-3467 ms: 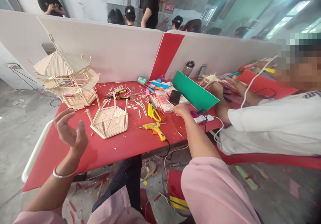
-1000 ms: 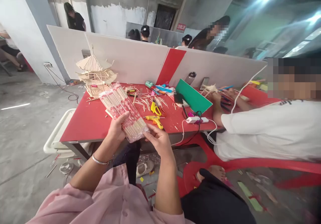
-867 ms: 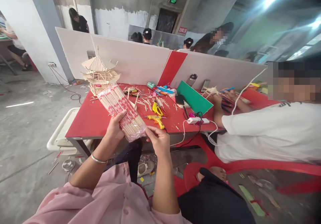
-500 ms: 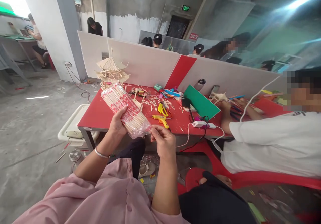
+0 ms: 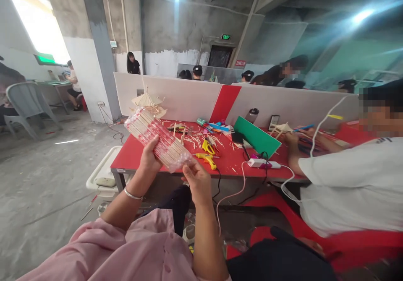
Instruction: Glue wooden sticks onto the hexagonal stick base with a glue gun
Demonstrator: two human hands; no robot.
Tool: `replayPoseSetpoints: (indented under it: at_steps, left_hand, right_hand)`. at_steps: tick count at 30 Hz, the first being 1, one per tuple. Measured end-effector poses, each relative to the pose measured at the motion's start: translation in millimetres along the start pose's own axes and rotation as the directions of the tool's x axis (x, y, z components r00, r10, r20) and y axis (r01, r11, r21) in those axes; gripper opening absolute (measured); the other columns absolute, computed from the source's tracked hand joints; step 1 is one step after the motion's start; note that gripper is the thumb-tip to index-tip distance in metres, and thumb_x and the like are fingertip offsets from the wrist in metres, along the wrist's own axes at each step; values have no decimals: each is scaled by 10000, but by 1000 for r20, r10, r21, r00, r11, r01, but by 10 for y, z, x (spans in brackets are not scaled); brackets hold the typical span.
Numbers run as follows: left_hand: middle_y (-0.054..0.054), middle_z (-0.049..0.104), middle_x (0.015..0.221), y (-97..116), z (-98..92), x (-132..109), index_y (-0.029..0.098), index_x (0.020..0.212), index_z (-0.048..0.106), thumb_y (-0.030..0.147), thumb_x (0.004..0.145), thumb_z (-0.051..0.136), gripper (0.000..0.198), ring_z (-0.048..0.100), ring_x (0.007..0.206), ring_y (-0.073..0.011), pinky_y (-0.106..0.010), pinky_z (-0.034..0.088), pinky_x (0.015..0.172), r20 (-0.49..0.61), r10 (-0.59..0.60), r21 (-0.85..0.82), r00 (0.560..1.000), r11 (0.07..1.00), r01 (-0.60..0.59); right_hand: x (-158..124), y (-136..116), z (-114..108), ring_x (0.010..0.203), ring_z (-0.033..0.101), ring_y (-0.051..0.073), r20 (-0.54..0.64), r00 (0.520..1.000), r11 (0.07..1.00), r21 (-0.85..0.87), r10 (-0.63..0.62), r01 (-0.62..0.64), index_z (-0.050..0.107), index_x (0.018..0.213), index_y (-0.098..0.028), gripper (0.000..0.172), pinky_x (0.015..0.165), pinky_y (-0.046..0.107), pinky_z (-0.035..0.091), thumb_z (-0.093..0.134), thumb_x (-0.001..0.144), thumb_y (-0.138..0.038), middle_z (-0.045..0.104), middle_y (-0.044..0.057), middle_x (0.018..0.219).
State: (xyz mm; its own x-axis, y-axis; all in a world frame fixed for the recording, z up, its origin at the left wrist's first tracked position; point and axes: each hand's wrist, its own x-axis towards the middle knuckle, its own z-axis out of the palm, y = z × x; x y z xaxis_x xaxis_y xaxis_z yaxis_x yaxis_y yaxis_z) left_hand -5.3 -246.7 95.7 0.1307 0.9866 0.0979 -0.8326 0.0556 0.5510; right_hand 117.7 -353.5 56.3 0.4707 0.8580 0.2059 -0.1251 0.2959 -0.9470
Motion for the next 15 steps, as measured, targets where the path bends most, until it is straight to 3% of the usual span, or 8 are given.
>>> replayPoseSetpoints:
  at_steps: [4, 10, 15]
  left_hand:
    - [-29, 767, 853, -105, 49, -141, 153, 906, 698, 246, 639, 849, 321, 731, 763, -203, -352, 603, 851, 70, -19, -33, 997, 999, 22]
    - [-19, 770, 908, -128, 1, -186, 168, 939, 699, 237, 610, 889, 386, 733, 820, -199, -328, 585, 841, 129, 26, -1, 991, 1000, -26]
    - [-32, 775, 937, -210, -194, -176, 163, 970, 708, 261, 648, 873, 375, 729, 861, -197, -311, 568, 852, 126, -84, -12, 989, 996, 86]
  right_hand:
    - [52, 176, 60, 608, 626, 138, -203, 979, 1000, 21, -5, 9, 772, 813, -183, 498, 510, 243, 512, 836, 606, -632, 729, 31, 707]
    - [197, 390, -46, 517, 582, 116, -333, 943, 986, 162, 14, 43, 707, 721, -193, 518, 478, 243, 475, 867, 532, -648, 685, 4, 628]
    - [436, 314, -32, 659, 652, 149, -461, 874, 968, 111, -150, 225, 662, 801, -230, 473, 594, 276, 535, 723, 719, -692, 710, 6, 750]
